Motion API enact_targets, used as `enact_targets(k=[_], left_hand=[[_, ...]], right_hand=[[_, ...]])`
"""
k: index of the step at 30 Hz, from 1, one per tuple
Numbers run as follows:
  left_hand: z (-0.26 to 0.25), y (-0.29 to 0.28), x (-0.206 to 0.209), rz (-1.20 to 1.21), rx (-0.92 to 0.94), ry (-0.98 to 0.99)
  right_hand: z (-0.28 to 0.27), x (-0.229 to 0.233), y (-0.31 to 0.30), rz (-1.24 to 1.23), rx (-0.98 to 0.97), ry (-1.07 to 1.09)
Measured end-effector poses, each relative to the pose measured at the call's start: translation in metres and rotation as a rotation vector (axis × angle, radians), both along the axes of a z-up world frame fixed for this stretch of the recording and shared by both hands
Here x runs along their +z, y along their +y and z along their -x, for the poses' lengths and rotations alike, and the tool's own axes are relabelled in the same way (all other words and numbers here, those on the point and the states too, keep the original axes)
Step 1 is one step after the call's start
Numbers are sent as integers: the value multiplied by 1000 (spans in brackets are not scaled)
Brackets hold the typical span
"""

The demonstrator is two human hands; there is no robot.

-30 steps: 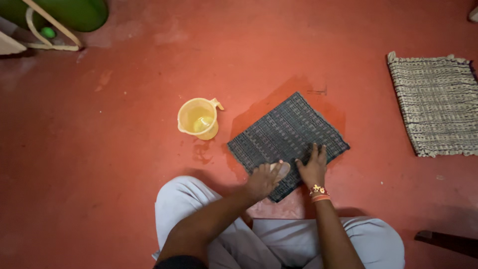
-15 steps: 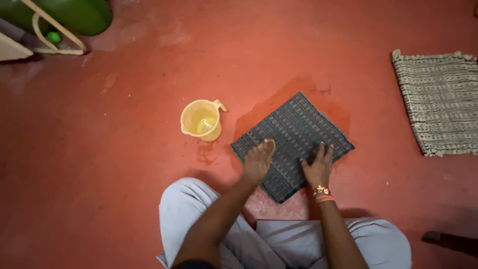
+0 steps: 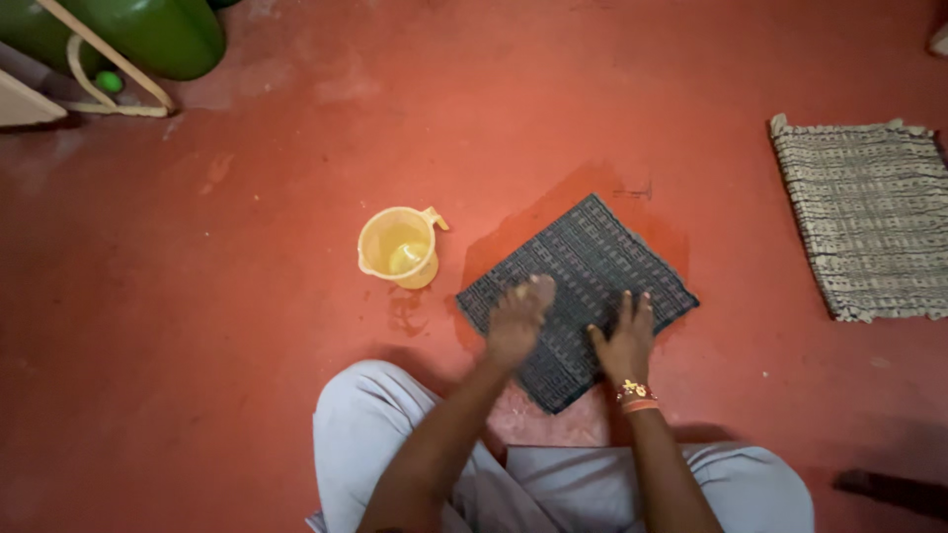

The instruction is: The person sits on a red floor and scrubs a dark woven mat with a brush. They repeatedly dip the brush into a yellow cup of water and scrub the mat's surface. The person also uses their hands to wipe and smooth the mat during the cleaning process.

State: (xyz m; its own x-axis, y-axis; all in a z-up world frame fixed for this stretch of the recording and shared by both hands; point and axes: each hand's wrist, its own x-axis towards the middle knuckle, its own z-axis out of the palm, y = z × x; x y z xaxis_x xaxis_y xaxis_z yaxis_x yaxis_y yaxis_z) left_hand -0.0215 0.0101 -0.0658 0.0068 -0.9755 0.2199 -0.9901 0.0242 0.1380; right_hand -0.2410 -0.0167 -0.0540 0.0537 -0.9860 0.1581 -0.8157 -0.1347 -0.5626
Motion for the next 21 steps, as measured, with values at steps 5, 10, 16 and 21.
enact_targets(k=[5, 10, 16, 21], left_hand=[[-24, -4, -2, 122, -64, 0], [-19, 3, 8, -67, -118, 41], [28, 45, 18, -456, -508, 161], [30, 46, -4, -143, -658, 55]], right_hand=[[-7, -2, 1, -104, 7, -3], [-5, -11, -1, -99, -2, -48], [3, -24, -9, -13, -41, -168], [8, -25, -10, -40, -76, -168]])
